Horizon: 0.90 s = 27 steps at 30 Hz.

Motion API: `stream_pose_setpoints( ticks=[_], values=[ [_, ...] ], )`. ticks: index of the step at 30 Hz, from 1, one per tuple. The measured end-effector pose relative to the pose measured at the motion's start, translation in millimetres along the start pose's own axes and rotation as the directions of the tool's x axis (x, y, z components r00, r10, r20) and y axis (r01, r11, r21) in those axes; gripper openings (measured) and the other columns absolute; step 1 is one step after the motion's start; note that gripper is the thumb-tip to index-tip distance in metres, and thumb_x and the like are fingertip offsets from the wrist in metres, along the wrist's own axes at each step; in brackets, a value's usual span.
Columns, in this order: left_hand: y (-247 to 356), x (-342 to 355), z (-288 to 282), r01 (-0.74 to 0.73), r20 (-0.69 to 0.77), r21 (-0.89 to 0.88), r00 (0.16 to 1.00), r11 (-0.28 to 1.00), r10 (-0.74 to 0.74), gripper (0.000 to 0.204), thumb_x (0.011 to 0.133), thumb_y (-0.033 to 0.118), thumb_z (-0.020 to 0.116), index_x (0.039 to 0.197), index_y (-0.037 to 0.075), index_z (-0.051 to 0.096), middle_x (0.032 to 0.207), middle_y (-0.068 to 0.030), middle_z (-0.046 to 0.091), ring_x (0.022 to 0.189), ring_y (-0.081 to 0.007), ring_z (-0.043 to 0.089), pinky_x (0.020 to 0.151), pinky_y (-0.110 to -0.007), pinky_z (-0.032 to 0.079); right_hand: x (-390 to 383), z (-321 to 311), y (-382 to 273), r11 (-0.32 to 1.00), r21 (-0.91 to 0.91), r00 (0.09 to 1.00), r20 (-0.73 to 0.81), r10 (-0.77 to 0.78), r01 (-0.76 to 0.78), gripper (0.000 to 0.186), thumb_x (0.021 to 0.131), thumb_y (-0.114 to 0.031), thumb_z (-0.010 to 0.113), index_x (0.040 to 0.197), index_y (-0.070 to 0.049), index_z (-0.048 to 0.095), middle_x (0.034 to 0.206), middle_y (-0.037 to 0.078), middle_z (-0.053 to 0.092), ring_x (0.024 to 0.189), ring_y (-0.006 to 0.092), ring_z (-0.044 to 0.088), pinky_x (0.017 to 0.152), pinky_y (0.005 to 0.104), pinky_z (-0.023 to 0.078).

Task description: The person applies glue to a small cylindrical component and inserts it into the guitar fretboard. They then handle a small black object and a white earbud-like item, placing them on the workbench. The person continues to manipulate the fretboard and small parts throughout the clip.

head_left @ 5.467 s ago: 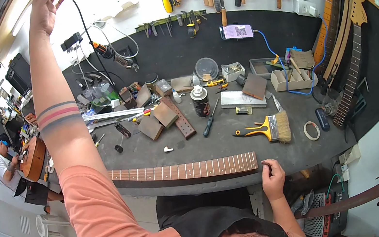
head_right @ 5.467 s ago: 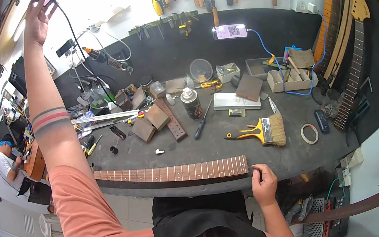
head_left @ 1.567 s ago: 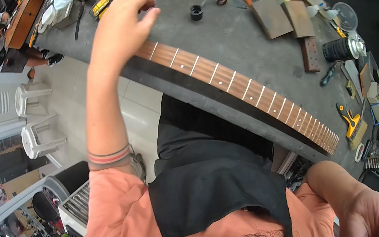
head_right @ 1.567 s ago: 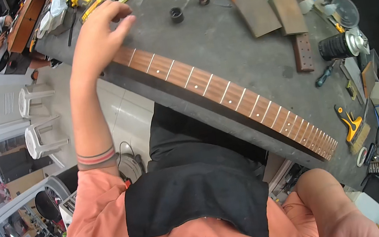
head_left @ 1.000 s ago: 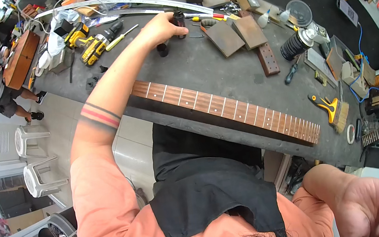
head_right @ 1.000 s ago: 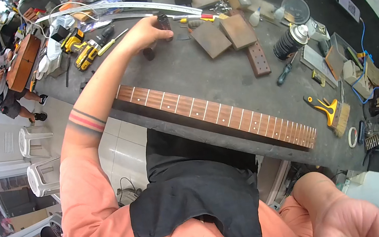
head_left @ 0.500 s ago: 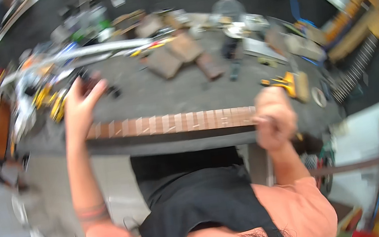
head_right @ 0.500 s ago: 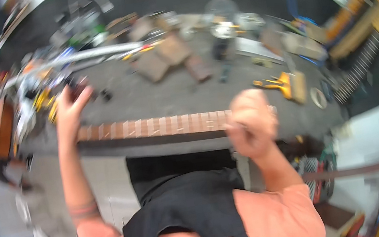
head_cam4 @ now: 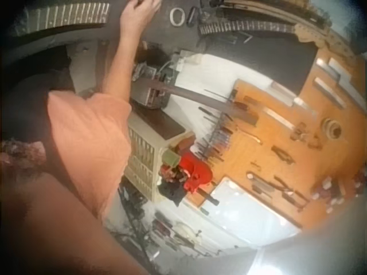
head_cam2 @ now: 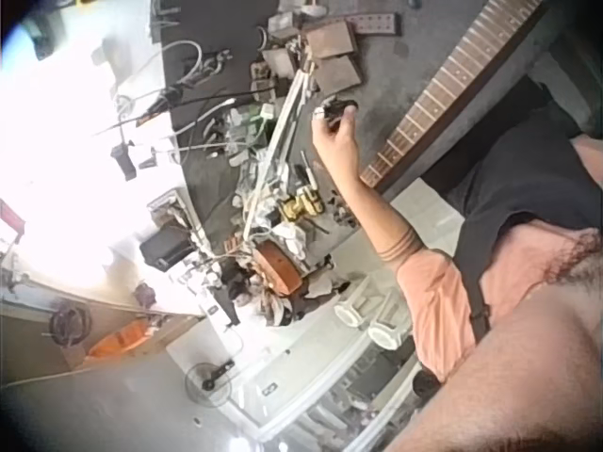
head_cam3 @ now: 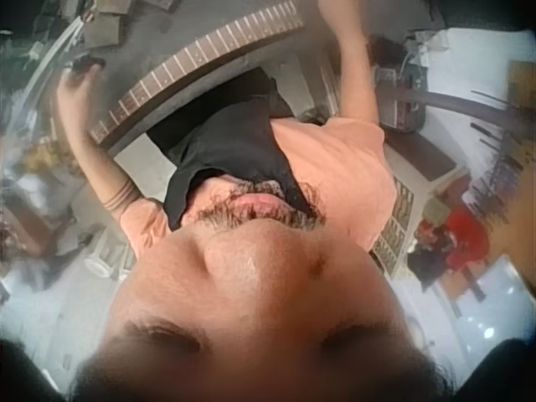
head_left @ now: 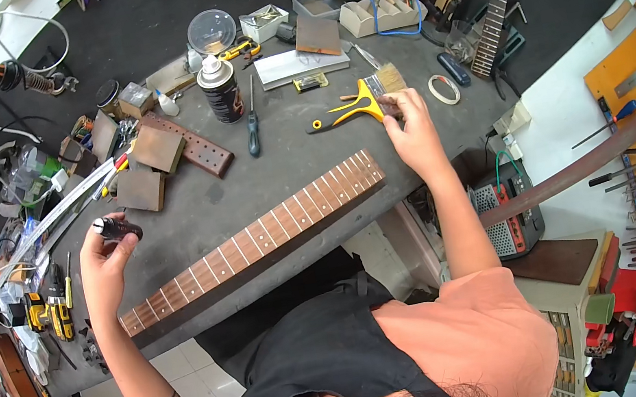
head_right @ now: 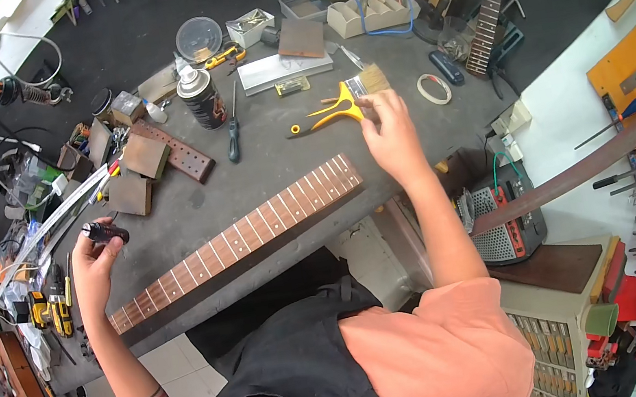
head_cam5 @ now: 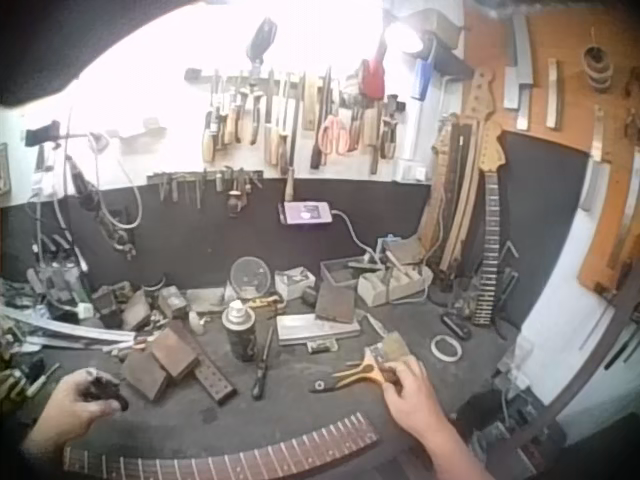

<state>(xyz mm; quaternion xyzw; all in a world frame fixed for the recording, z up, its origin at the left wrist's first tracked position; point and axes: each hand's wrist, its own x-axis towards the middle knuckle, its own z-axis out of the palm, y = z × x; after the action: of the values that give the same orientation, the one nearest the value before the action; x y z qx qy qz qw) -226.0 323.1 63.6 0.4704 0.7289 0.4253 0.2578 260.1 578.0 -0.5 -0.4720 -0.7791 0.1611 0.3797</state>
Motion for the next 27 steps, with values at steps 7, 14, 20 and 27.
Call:
stream_pose_setpoints(
  ticks=[7,14,20,27],
  values=[
    [-12.4,7.5,10.5,0.163,0.140,0.035,0.976,0.986,-0.167,0.039,0.089,0.005,0.079,0.126,0.000,0.071,0.105,-0.0005,0.068,0.095,-0.0116,0.062,0.087,-0.027,0.050,34.5,-6.4,28.6,0.907,-0.308,0.954,0.170,-0.246,0.289,0.050,0.083,-0.006,0.070,0.132,-0.011,0.068,0.142,0.011,0.060,0.146,0.0347,0.046,0.121,0.0550,0.036],
    [-11.5,14.5,18.0,0.187,0.146,0.080,0.969,0.979,-0.197,0.044,0.083,0.003,0.079,0.126,-0.004,0.071,0.114,-0.0030,0.066,0.101,-0.0139,0.061,0.093,-0.028,0.050,49.6,24.2,36.8,0.842,-0.243,0.851,0.359,-0.383,0.481,0.040,0.088,-0.016,0.077,0.127,-0.012,0.070,0.128,0.007,0.068,0.140,0.0303,0.054,0.128,0.0581,0.028],
    [-14.2,14.8,15.6,0.202,0.083,0.067,0.975,0.977,-0.207,0.042,0.086,0.003,0.079,0.127,-0.003,0.070,0.118,-0.0028,0.068,0.104,-0.0126,0.063,0.091,-0.026,0.050,93.0,-67.9,64.9,0.899,-0.325,0.909,-0.196,-0.369,0.294,0.032,0.095,-0.012,0.071,0.126,-0.006,0.070,0.115,0.013,0.070,0.114,0.0346,0.061,0.103,0.0480,0.044],
    [-31.8,6.0,7.5,-0.027,-0.147,-0.202,0.989,0.979,-0.003,0.046,0.100,0.015,0.073,0.140,-0.004,0.059,0.134,-0.0165,0.067,0.128,-0.0281,0.064,0.116,-0.044,0.046,126.0,-28.7,60.4,0.705,-0.474,0.847,0.231,-0.479,0.527,0.032,0.093,-0.013,0.071,0.125,-0.011,0.073,0.111,0.010,0.069,0.116,0.0311,0.062,0.110,0.0492,0.044]
  ],
)
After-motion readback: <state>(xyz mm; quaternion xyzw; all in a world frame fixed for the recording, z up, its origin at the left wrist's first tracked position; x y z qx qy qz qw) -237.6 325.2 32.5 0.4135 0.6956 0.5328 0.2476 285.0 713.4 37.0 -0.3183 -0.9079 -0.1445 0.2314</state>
